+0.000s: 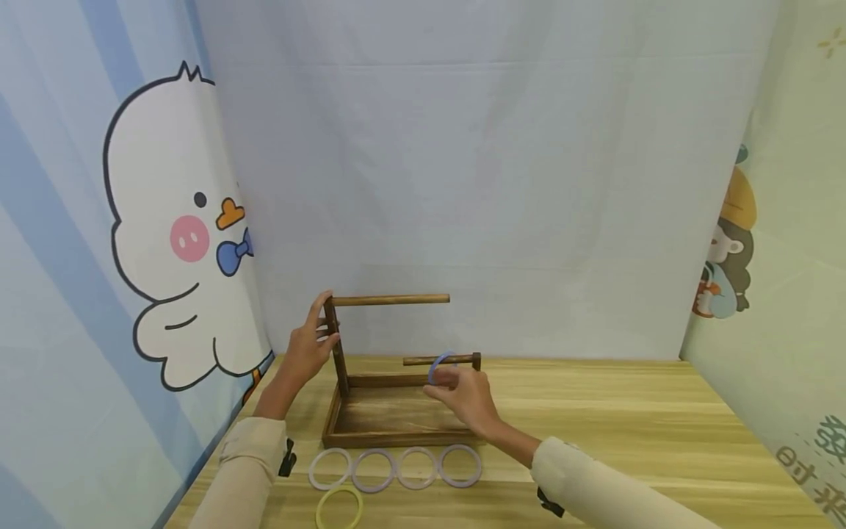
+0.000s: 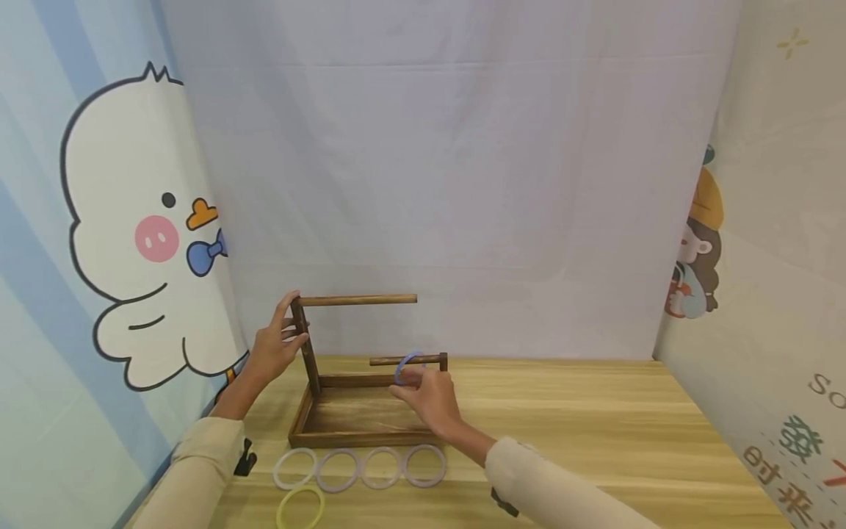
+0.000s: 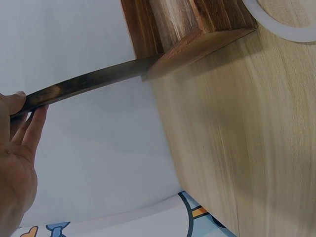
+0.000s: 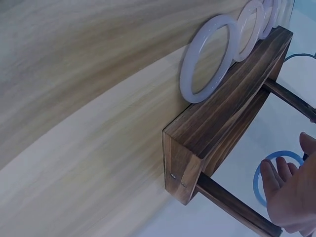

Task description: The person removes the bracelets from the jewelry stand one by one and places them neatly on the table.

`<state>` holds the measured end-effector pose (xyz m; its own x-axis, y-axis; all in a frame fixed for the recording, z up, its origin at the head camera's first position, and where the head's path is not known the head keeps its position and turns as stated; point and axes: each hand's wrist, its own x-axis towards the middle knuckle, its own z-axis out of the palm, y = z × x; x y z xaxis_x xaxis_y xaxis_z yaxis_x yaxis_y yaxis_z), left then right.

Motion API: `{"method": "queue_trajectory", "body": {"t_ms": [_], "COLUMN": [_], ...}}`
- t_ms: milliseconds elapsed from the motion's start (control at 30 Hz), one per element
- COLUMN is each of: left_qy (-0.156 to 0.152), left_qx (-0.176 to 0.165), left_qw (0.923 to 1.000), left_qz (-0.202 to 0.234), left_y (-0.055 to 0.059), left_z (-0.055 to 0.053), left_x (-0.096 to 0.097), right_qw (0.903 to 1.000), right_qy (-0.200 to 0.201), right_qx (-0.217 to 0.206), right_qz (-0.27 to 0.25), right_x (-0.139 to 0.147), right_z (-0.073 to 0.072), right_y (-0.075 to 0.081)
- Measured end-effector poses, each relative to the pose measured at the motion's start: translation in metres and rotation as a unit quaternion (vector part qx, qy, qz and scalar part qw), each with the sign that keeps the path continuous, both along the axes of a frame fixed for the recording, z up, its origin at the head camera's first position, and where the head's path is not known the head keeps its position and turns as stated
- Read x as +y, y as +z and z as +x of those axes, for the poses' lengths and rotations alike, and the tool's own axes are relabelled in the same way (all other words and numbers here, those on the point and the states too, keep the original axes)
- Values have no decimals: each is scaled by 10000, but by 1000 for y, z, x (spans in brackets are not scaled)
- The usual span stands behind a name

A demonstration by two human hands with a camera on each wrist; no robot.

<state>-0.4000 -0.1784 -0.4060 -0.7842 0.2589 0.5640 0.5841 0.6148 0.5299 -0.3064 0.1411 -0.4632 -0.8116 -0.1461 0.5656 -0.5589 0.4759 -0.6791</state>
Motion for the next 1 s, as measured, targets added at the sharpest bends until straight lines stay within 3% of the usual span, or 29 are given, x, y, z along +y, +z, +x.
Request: {"method": "queue_trajectory", "body": {"t_ms": [600, 1000], "left_qy": [19, -14], "left_qx": [-21, -21], "left_qw": [10000, 10000], "left_qz": [19, 18], "left_y": [-2, -2], "left_z": [-4, -3], "left_x": [0, -3], "right_qw": [9985, 9989], "right_qy": [-536, -191], "right_qx": [-86, -189], "right_qz": [71, -375], "right_x": [-9, -17], "right_z": [-6, -6], "right_y": [-2, -3]}}
